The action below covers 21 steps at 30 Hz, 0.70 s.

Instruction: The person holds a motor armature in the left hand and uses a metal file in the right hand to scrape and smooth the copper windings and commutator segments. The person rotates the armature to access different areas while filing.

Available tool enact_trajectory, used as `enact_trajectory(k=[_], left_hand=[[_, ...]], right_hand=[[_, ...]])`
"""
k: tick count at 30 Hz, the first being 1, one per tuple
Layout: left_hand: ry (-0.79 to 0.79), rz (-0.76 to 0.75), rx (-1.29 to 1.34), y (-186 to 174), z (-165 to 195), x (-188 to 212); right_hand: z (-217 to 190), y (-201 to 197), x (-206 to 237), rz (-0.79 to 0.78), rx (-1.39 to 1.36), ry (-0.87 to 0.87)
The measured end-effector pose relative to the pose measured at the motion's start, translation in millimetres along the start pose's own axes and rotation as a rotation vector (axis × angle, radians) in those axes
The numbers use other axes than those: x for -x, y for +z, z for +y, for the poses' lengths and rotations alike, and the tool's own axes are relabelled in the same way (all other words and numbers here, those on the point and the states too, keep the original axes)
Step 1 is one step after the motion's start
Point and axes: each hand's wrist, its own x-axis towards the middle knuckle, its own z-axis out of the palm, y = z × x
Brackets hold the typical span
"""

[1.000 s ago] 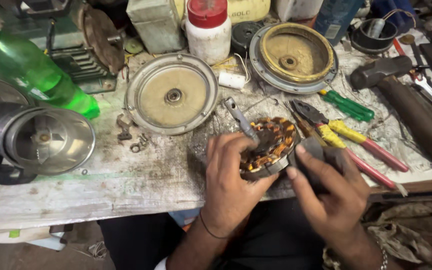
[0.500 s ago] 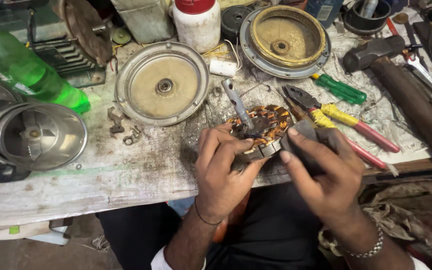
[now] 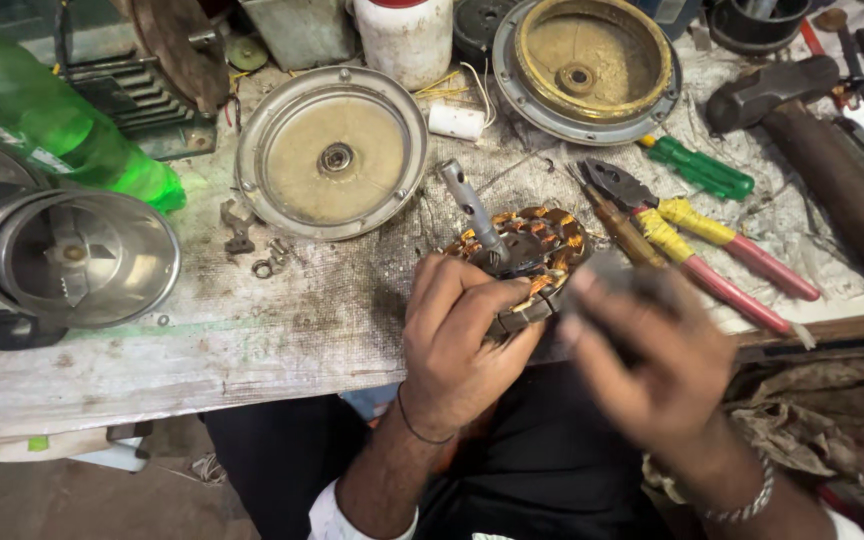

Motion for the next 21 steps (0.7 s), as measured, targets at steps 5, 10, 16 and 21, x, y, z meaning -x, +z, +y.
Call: enact_trajectory(k=[5, 10, 16, 21], left_hand=[[0.000, 0.032, -0.019, 3, 4, -1], [0.008, 0.025, -0.025, 3, 2, -1], [0.011, 0.004, -0.028, 2, 2, -1], [0.023, 0.003, 0.001, 2, 3, -1]], right_hand=[[-3, -1, -1, -0.018, 0.051, -0.034], [-6, -2, -8, -0.027, 0.018, 0.020], [1, -1, -2, -0.010, -0.007, -0.004], [-6, -1, -5, -0.054, 0.037, -0.095]])
